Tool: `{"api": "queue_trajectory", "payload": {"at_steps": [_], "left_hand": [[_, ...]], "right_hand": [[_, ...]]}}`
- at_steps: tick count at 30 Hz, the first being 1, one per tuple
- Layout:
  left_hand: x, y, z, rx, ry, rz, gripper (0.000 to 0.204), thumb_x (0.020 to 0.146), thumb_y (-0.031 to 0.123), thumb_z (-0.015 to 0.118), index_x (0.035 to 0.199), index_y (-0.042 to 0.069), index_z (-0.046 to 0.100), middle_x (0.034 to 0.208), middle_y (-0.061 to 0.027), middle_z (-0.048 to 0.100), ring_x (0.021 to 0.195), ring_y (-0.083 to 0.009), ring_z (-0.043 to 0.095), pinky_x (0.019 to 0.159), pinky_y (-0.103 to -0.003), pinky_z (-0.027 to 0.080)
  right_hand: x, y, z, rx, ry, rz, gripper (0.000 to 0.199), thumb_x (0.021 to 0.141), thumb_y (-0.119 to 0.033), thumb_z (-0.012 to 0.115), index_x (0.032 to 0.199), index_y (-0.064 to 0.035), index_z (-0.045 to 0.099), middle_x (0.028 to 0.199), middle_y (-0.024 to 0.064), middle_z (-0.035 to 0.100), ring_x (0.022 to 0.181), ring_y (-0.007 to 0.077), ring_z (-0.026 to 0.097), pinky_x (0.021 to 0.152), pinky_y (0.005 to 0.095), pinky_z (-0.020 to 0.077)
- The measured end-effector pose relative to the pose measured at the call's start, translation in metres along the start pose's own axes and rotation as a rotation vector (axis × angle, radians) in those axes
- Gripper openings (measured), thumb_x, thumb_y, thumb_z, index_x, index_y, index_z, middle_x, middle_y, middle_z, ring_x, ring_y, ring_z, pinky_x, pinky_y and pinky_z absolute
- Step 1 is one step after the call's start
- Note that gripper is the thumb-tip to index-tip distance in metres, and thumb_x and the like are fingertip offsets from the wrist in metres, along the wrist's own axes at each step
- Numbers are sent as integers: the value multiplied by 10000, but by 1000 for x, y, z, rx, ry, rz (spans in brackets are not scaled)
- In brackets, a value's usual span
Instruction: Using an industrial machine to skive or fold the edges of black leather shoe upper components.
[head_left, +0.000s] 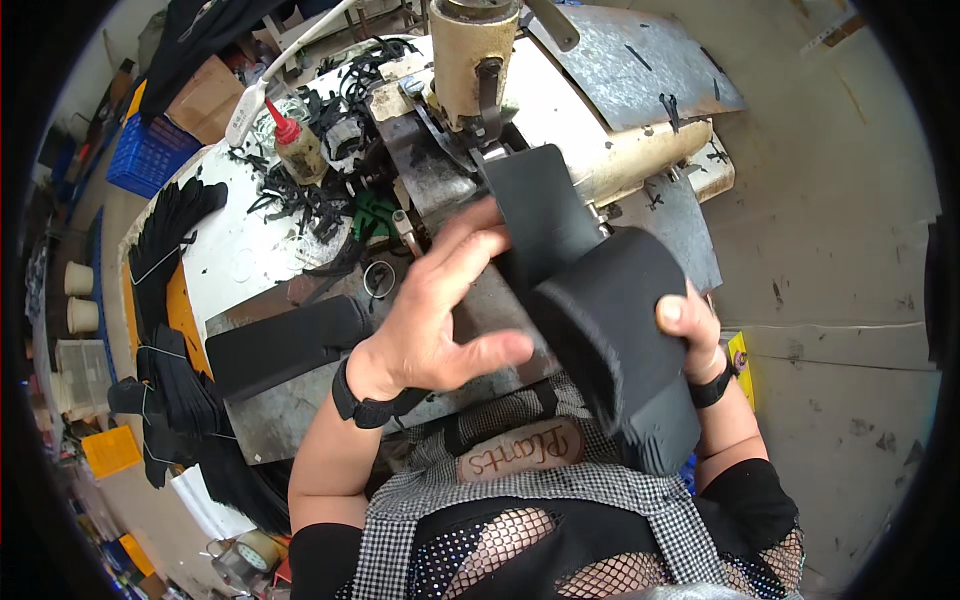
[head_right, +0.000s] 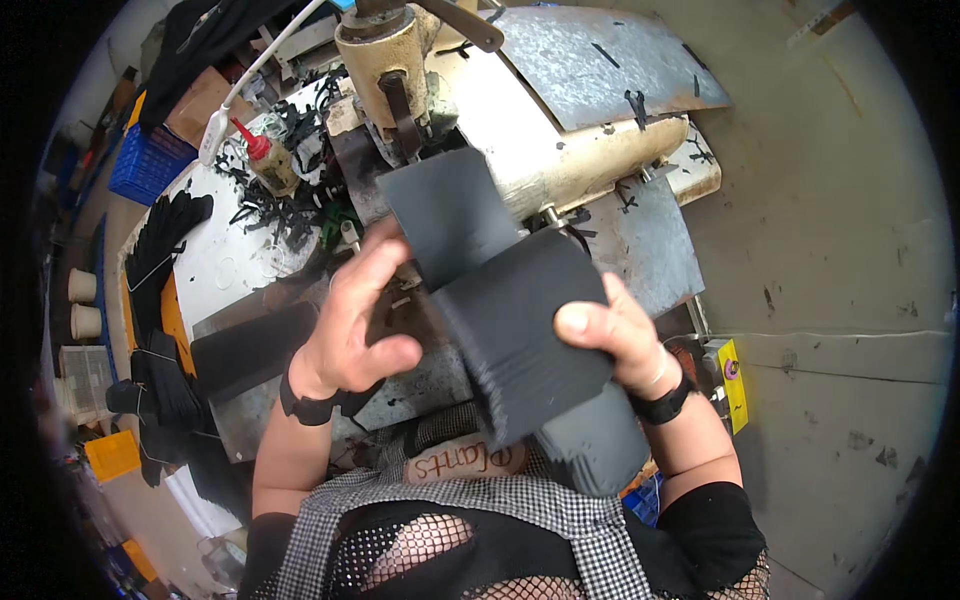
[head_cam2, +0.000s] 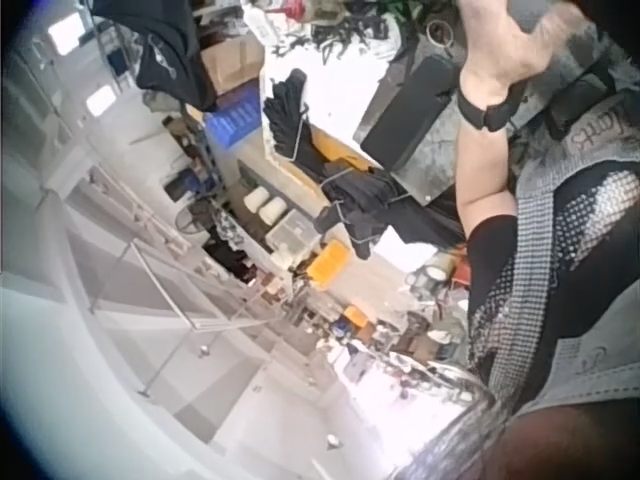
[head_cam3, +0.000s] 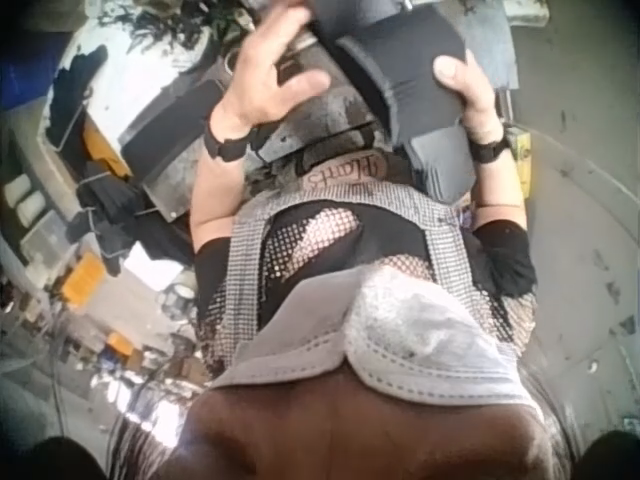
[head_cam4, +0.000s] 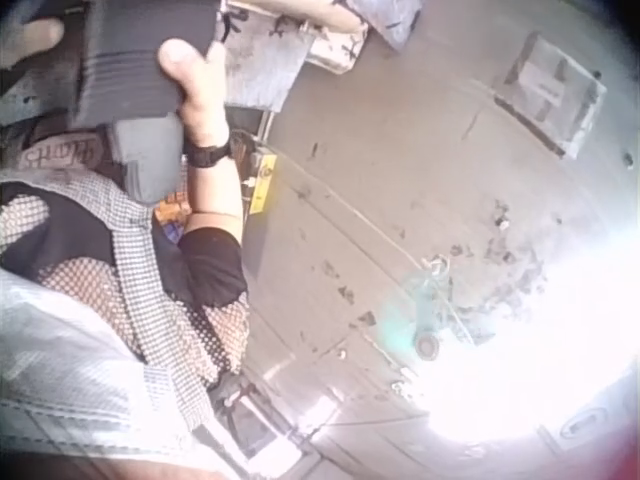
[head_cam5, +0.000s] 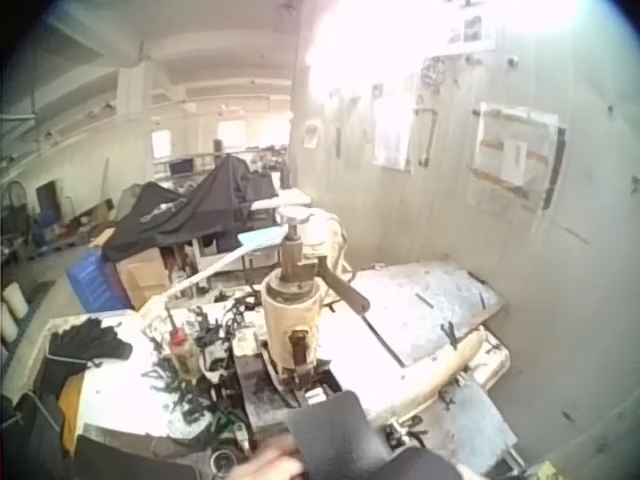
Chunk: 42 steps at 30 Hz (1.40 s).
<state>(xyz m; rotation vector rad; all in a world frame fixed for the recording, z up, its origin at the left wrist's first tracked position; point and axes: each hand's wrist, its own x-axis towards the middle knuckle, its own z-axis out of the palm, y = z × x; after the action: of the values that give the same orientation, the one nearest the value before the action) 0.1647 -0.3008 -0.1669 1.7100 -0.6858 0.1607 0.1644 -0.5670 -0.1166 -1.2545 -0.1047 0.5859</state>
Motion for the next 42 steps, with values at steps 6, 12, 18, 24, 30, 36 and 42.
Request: {"api": "queue_trajectory", "payload": {"at_steps": [6,12,18,24,30,36,42], "left_hand": [[-30,-8,14,-159,186,-769,435,1029,381,447,937,-35,533,846,-18,477,764,-106,444,688,-274,389],[-43,-30,12,-332,425,-669,453,1035,342,469,766,-14,547,709,87,387,681,-39,316,592,-251,296],[-38,-29,1,-444,453,-706,334,1022,259,498,946,-36,635,908,-11,605,832,-85,520,751,-250,406],[-20,-4,18,356,404,-311,173,948,104,610,1069,-17,633,782,-214,663,678,-258,692,613,-345,512],[-17,8,16,406,230,-80,638,735,-166,530,1292,136,601,996,-164,695,892,-351,676,911,-401,538],[-34,1,14,-383,287,-764,483,1038,398,441,847,-19,592,746,66,435,729,-53,370,678,-235,360],[-36,-22,16,-447,611,-816,347,1004,316,539,955,-8,655,786,70,531,759,-40,457,700,-225,383]], "right_hand": [[17,38,15,134,-35,220,506,873,-381,617,1144,46,612,1012,106,679,875,140,644,772,238,494],[31,54,24,272,-87,265,468,904,-374,601,1120,40,639,996,100,690,859,130,653,768,233,499],[38,52,26,317,-123,294,454,915,-367,588,1115,37,644,996,108,692,856,144,662,783,247,513],[35,52,21,362,-91,281,475,896,-359,599,1158,36,616,1040,126,684,894,171,665,805,270,526],[26,45,17,281,-67,300,563,855,-356,616,1250,36,534,1094,121,659,924,178,657,838,282,523],[20,44,16,205,-29,191,542,853,-367,616,1214,33,553,1047,108,660,882,150,642,789,258,509],[35,55,16,247,-44,272,502,877,-406,605,1104,41,626,983,107,678,833,146,643,745,251,503]]}}
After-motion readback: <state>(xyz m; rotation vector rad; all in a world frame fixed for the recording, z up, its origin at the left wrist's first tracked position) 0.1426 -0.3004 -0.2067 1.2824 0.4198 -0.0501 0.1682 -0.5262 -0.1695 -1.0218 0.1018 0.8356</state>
